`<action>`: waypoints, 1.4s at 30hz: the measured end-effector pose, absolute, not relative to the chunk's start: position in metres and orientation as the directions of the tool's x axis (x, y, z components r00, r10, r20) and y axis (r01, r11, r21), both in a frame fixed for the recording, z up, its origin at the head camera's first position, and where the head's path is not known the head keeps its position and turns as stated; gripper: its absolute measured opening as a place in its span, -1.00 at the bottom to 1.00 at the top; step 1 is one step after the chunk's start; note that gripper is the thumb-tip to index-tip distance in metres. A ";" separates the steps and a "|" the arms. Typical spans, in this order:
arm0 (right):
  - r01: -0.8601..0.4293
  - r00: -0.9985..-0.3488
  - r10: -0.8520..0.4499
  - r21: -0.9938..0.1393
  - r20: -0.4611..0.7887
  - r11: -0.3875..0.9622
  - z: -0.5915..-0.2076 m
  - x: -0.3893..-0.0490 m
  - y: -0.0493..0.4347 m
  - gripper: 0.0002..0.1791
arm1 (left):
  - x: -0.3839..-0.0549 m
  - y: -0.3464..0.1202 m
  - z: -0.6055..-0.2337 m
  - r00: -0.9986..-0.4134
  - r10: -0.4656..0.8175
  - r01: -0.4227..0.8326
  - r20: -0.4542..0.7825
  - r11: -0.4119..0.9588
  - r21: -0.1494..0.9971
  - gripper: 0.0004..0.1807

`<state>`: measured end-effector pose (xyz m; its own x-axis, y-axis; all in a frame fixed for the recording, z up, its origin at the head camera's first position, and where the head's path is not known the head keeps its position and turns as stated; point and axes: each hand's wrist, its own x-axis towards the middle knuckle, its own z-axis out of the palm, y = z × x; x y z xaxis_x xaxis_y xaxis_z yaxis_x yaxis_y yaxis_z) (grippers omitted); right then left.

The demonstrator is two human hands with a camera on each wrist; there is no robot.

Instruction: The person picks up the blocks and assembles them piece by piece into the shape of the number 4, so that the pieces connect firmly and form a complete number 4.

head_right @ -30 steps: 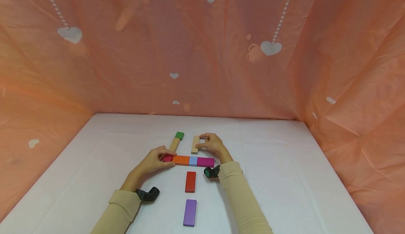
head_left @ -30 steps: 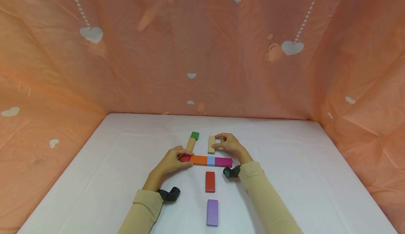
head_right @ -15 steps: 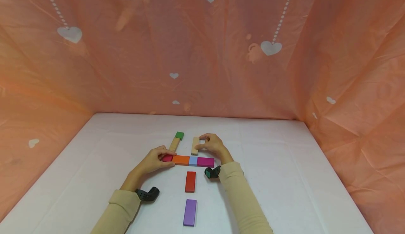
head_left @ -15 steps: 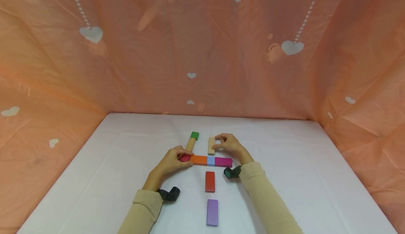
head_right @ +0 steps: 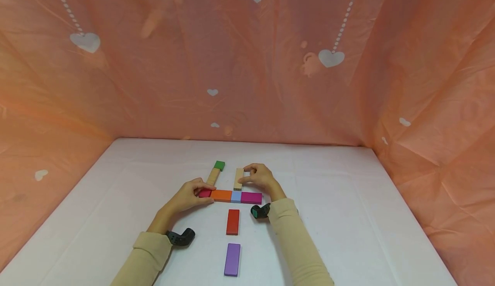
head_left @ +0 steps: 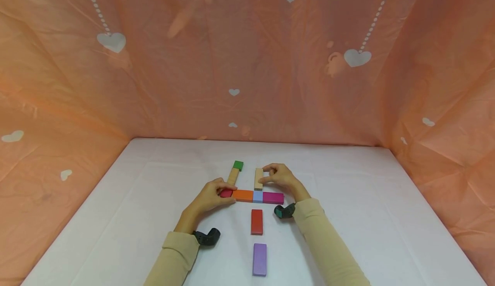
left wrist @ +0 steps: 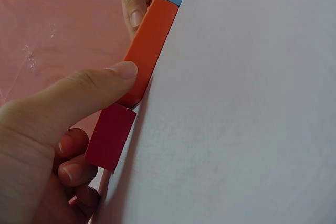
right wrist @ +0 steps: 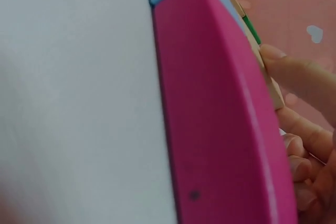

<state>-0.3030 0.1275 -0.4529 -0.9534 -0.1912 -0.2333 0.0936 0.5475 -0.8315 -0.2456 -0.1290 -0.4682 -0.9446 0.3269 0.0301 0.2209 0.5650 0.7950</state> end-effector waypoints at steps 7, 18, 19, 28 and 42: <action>0.091 -0.952 -0.201 -0.839 -0.231 0.536 -0.452 -0.302 0.127 -0.47 | -0.244 -0.128 -0.465 -0.943 0.331 0.229 0.038 0.563 0.794 -0.65; 0.111 -0.949 -0.193 -0.836 -0.249 0.537 -0.450 -0.300 0.127 -0.49 | -0.246 -0.128 -0.466 -0.941 0.336 0.232 0.033 0.574 0.785 -0.65; 0.117 -0.948 -0.191 -0.838 -0.254 0.533 -0.450 -0.300 0.127 -0.49 | -0.246 -0.129 -0.466 -0.941 0.338 0.234 0.034 0.573 0.785 -0.65; 0.059 -0.946 -0.241 -0.847 -0.216 0.528 -0.447 -0.295 0.130 -0.45 | -0.244 -0.129 -0.466 -0.934 0.352 0.256 0.052 0.562 0.786 -0.64; 0.079 -0.948 -0.221 -0.843 -0.228 0.532 -0.450 -0.297 0.129 -0.49 | -0.244 -0.128 -0.466 -0.942 0.334 0.236 0.041 0.567 0.789 -0.64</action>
<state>-0.2968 0.1286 -0.4501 -0.9482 -0.2211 -0.2282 0.0788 0.5323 -0.8429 -0.2442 -0.1281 -0.4660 -0.9415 0.3344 0.0413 0.2359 0.5668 0.7894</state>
